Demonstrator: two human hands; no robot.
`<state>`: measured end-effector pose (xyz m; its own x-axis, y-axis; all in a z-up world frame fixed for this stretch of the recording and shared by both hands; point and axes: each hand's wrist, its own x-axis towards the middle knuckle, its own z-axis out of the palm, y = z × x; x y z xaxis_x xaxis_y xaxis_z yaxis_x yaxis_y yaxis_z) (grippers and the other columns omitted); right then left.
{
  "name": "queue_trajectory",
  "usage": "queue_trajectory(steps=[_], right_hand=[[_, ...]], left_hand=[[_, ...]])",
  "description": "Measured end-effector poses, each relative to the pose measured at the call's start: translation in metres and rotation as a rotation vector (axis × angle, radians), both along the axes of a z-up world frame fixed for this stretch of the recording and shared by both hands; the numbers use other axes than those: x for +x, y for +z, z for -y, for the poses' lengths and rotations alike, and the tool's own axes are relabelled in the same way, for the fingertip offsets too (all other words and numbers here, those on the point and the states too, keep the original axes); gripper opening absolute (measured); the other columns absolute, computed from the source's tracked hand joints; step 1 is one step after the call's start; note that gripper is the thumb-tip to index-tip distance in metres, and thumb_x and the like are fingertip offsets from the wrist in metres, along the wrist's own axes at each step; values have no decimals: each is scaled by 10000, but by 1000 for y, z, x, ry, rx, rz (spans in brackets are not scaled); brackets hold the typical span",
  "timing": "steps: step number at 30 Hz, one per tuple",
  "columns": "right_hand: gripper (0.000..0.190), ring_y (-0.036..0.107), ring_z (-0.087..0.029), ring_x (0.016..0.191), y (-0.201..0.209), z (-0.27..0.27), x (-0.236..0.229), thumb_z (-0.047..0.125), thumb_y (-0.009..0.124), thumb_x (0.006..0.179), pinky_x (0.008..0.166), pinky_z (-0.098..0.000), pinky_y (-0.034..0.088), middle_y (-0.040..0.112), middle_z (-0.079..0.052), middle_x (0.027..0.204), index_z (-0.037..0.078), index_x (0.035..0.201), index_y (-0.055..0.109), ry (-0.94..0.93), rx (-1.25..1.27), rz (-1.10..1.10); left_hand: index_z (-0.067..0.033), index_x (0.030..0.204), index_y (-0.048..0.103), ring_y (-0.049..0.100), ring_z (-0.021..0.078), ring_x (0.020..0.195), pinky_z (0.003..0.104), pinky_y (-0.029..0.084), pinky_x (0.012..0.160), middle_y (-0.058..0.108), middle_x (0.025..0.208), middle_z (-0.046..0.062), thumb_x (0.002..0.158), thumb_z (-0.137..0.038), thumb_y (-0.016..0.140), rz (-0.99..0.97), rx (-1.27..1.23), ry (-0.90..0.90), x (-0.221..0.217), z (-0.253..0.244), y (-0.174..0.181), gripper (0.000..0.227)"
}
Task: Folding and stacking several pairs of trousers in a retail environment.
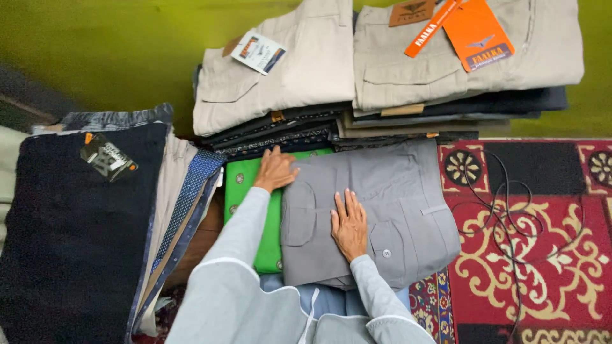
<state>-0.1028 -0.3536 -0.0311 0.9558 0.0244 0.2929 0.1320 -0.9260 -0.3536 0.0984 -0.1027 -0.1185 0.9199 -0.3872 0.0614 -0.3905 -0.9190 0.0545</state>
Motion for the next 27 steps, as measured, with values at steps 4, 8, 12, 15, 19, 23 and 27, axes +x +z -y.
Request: queue_trajectory(steps=[4, 8, 12, 15, 19, 23, 27], right_hand=[[466, 402, -257, 1477, -8, 1, 2, 354, 489, 1039, 1170, -441, 312, 469, -108, 1570, 204, 1477, 542, -1, 1, -2], [478, 373, -238, 1493, -10, 2, 0, 363, 469, 1045, 1180, -429, 293, 447, -91, 1589, 219, 1499, 513, 0, -9, -14], [480, 372, -231, 1491, -11, 1, 2, 356, 476, 1045, 1186, -426, 288, 442, -82, 1596, 218, 1504, 508, -5, 1, -16], [487, 342, -226, 1507, -4, 2, 1, 365, 456, 1056, 1198, -425, 262, 414, -79, 1616, 215, 1518, 492, 4, 21, -63], [483, 330, -216, 1514, -11, 1, -2, 366, 450, 1064, 1202, -424, 260, 395, -66, 1630, 223, 1524, 483, 4, 16, -61], [479, 342, -217, 1509, -18, 3, 1, 365, 462, 1061, 1201, -427, 268, 411, -69, 1620, 225, 1518, 493, 0, 6, -47], [466, 339, -217, 1514, -18, 3, -2, 356, 459, 1068, 1203, -429, 266, 411, -65, 1622, 224, 1513, 504, -4, 24, -46]], left_hand=[[-219, 1007, 676, 577, 266, 1033, 480, 437, 885, 719, 930, 3, 867, -367, 604, -66, -47, -57, -13, 2, 37, 216], [-121, 1201, 582, 533, 326, 1220, 565, 371, 1042, 647, 1128, 113, 979, -255, 554, 101, -100, 144, -50, 40, 45, 261], [-34, 1436, 530, 288, 426, 1495, 676, 181, 1161, 444, 1553, 216, 983, -226, 565, 145, -288, 212, -138, 92, 133, 493], [-100, 1539, 413, 149, 436, 1540, 747, 276, 1086, 213, 1693, 149, 973, -493, 541, 10, -165, 279, -172, 94, 103, 701], [-105, 1547, 406, 150, 442, 1538, 730, 306, 1087, 203, 1695, 151, 979, -528, 512, 24, -159, 293, -170, 93, 97, 716], [-39, 1547, 373, 309, 468, 1464, 604, 349, 1124, 271, 1611, 264, 955, -228, 629, 68, -559, 406, -177, 76, 65, 672], [-70, 1508, 440, 561, 467, 1227, 550, 437, 1038, 527, 1351, 230, 906, -123, 665, -29, -864, 556, -223, 59, 80, 645]])
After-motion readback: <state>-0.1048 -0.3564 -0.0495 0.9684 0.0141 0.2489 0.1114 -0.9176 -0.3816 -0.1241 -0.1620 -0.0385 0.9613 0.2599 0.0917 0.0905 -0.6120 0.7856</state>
